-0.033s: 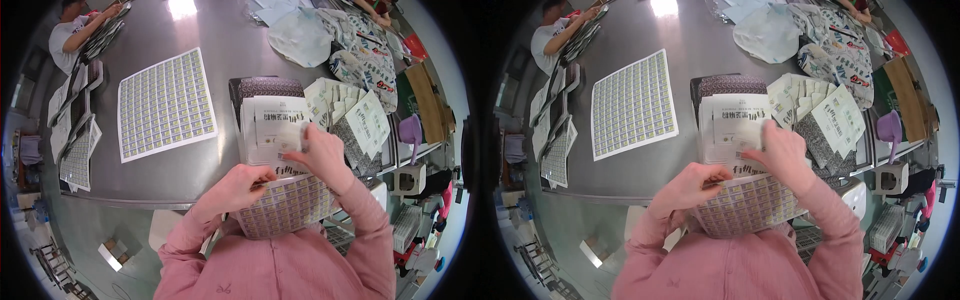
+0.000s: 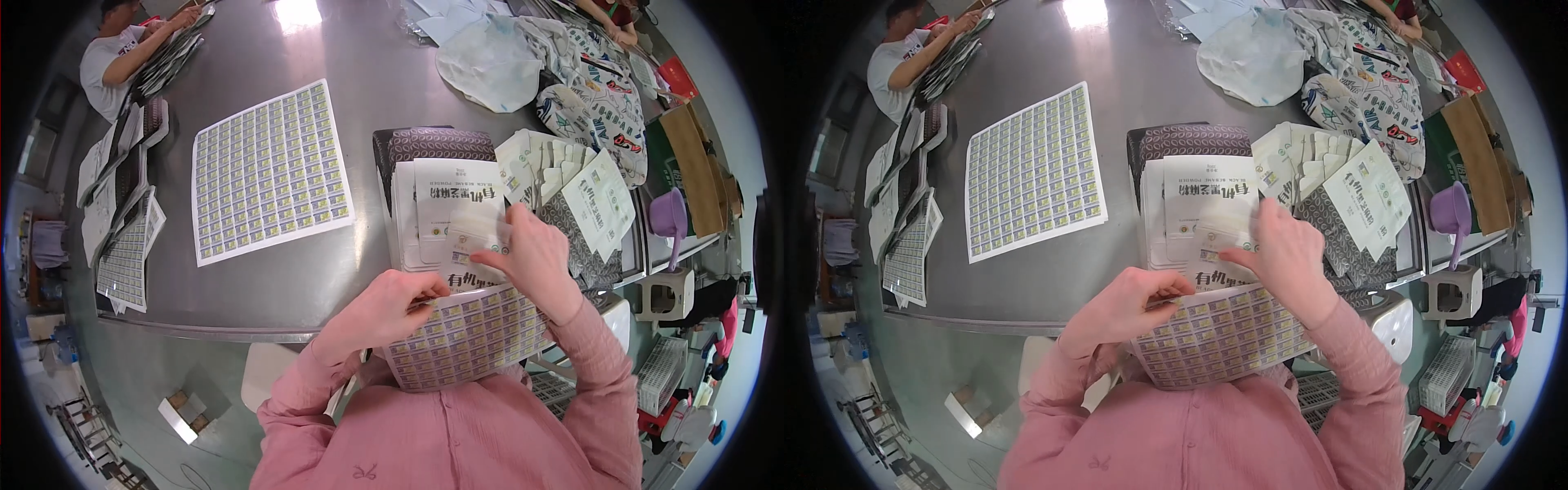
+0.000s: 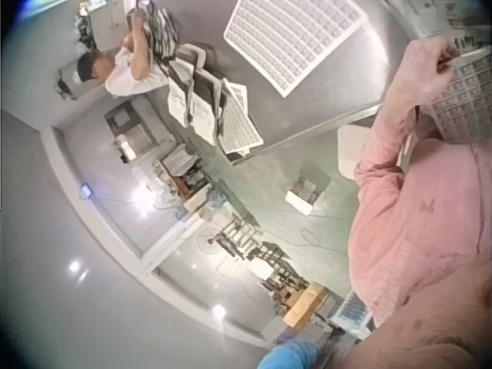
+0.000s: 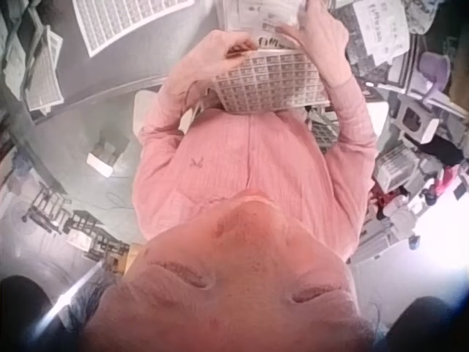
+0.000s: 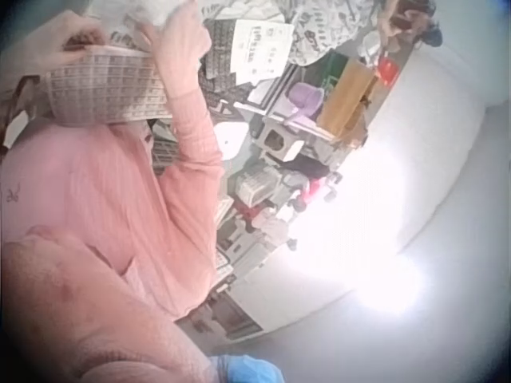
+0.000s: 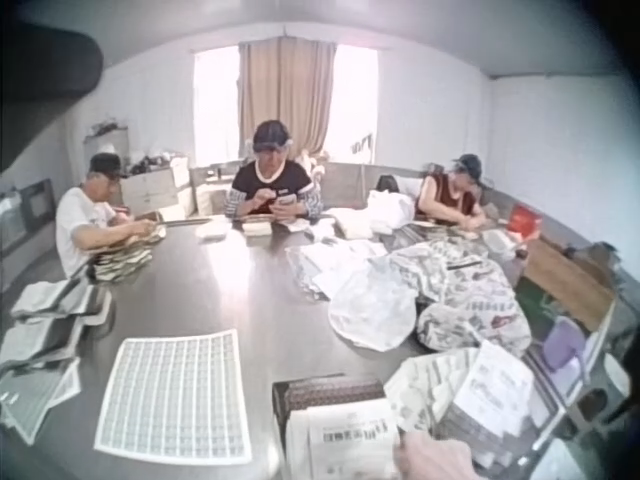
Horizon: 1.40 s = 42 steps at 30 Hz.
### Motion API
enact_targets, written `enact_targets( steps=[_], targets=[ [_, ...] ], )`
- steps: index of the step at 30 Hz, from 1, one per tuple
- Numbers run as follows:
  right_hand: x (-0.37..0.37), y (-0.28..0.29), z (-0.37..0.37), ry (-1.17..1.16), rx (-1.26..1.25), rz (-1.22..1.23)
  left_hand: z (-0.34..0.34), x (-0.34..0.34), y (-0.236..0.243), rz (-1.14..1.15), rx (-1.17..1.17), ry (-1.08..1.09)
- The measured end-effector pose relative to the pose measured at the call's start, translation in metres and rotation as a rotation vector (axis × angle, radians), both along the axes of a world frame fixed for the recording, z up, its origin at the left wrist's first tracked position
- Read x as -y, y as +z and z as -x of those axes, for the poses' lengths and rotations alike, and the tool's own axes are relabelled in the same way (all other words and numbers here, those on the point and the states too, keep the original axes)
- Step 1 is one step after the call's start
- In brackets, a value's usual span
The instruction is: Peeling stickers from a large sheet and applying them individually to product pouches on a production line.
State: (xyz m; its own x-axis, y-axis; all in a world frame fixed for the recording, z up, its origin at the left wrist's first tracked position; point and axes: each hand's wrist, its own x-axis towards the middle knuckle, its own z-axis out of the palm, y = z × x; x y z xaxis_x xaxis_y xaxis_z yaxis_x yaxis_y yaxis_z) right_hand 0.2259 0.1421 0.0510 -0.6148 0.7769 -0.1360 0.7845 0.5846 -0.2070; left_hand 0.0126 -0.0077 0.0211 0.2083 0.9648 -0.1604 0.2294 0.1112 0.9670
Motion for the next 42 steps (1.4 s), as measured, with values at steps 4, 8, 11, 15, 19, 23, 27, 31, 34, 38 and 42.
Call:
enact_targets(
  steps=[4,8,11,15,19,23,27,31,34,38,42],
  targets=[
    [0.011,0.004,-0.027,-0.134,-0.031,-0.046,-0.003,0.002,0.005,-0.075,-0.039,-0.022],
    [0.022,-0.009,-0.037,-0.180,-0.167,-0.082,-0.004,0.008,0.018,-0.083,-0.125,-0.061],
    [0.026,-0.008,-0.037,-0.206,-0.128,-0.052,-0.004,0.014,0.021,-0.052,-0.154,-0.073],
    [0.021,-0.017,-0.041,-0.220,-0.550,0.196,0.000,0.028,0.021,0.001,-0.128,-0.020],
    [-0.016,0.025,-0.075,-0.351,-0.895,0.408,0.029,0.046,0.052,0.036,-0.141,0.057],
    [-0.094,0.039,-0.158,-0.397,-0.841,0.301,0.103,0.071,0.047,0.058,-0.038,0.317],
    [-0.146,0.011,-0.204,-0.451,-0.819,0.319,0.190,0.092,0.033,0.034,0.059,0.503],
    [-0.162,-0.025,-0.214,-0.483,-0.780,0.154,0.213,0.101,0.008,-0.047,-0.479,0.640],
    [-0.152,-0.022,-0.240,-0.539,-0.560,-0.173,0.129,0.070,0.039,-0.243,-0.326,0.843],
    [-0.134,-0.014,-0.272,-0.668,-0.291,-0.311,-0.045,0.023,0.073,0.106,0.454,0.450],
    [-0.135,-0.012,-0.271,-0.675,-0.255,0.099,-0.135,-0.060,0.013,0.396,0.586,0.471]
  ],
)
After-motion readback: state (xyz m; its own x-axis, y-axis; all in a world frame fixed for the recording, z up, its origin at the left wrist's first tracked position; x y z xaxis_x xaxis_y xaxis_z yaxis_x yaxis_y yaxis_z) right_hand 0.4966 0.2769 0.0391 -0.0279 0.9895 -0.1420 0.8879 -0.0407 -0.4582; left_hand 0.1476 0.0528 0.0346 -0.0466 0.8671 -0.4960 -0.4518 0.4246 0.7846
